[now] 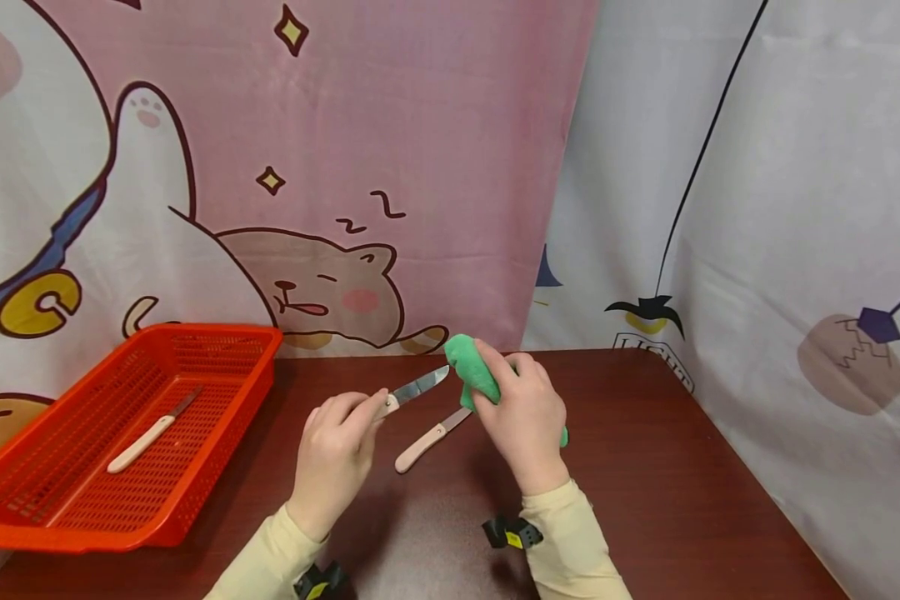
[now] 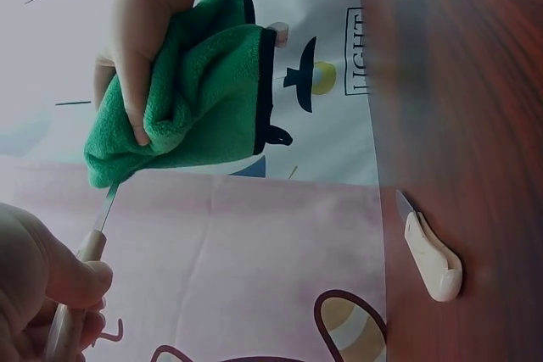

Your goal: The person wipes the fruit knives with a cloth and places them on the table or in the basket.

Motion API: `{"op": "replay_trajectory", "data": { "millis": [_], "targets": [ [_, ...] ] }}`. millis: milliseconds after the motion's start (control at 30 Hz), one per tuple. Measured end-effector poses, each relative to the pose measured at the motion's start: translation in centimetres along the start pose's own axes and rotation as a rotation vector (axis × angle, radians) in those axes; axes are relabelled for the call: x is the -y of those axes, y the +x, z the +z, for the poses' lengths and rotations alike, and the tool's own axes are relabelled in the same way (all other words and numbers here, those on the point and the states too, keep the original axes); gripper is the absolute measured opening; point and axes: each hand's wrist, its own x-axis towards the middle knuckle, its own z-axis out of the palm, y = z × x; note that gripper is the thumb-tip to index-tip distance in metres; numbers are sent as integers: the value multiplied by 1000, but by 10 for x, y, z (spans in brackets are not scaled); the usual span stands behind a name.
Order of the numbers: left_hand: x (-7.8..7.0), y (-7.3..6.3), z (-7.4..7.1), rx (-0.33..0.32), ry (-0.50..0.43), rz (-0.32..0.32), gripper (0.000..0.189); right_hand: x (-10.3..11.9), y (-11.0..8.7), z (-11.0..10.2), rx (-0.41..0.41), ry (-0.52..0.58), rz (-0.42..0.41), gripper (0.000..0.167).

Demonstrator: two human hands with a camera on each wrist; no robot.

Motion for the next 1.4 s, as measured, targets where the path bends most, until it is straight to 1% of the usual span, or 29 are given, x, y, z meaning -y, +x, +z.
{"op": "replay_trajectory", "data": {
  "millis": [267, 500, 667, 967, 1200, 1400],
  "targets": [
    [1, 2, -1, 3, 5, -14, 33, 3, 3, -9, -17, 27, 12, 60],
    [2, 2, 0, 7, 2, -23, 33, 13, 3, -15, -49, 72, -21, 63],
    [3, 1, 0, 14, 6, -36, 33, 20, 2, -16, -51, 97, -56, 63],
    [2, 2, -1, 26, 18, -53, 35, 31, -1, -12, -24, 106, -111, 64],
    [1, 0, -2, 27, 34, -79, 36, 41, -7, -5, 7, 102, -188, 65],
    [0, -1, -2, 20, 38, -92, 36, 47, -12, 3, 31, 106, -220, 63]
  ]
}}
